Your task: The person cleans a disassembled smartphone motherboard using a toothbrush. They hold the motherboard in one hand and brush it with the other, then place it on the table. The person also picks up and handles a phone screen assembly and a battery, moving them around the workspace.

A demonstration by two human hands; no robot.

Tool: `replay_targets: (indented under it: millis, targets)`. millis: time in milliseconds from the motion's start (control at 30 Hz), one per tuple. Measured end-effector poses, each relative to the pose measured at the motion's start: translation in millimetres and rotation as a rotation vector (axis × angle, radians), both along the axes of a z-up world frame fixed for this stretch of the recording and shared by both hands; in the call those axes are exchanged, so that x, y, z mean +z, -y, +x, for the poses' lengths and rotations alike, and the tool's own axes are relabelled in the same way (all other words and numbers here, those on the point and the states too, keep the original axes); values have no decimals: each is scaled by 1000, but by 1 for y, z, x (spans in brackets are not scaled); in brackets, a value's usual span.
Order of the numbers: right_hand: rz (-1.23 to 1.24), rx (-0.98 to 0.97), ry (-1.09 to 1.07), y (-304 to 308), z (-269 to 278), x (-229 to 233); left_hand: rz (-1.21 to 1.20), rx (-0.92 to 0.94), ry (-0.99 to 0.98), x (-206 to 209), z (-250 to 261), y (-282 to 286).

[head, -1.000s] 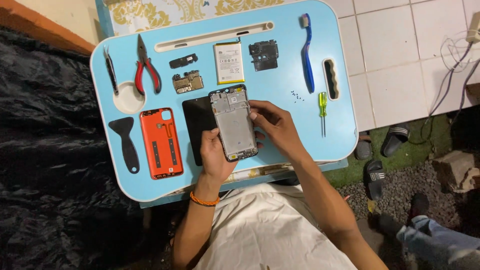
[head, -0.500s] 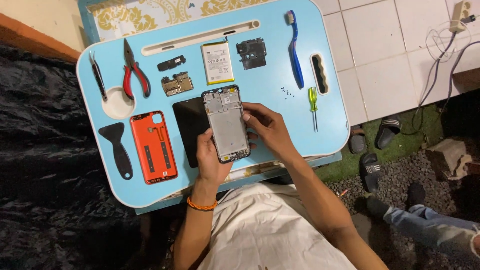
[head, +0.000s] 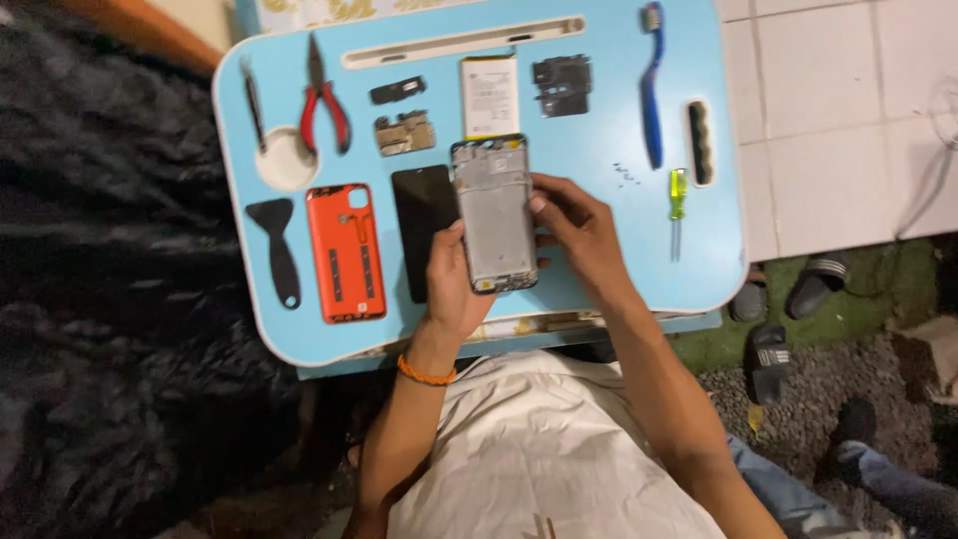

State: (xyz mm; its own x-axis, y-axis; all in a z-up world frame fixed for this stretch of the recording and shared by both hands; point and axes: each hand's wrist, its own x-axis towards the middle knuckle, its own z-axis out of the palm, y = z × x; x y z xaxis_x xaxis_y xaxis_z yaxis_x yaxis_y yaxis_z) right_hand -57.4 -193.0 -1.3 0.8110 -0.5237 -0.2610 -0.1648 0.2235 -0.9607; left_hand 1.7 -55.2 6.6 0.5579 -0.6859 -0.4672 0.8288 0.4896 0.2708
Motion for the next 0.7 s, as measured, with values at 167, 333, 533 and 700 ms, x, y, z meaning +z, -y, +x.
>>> replay_targets:
  millis: [167,333,533,700]
  targets:
    - [-49,-16,29,10,5,-4,8,2,66,-11,6,1]
    - [-213,-55,-24,18,-7,-9,455,-148,667,-79,16,-20]
    - [-292,-50,-134,6,-18,3,884,-222,1273,-7,18,-22]
    - [-423,-39,-188,4,-15,-4,1031,-308,1363,-6,21,-22]
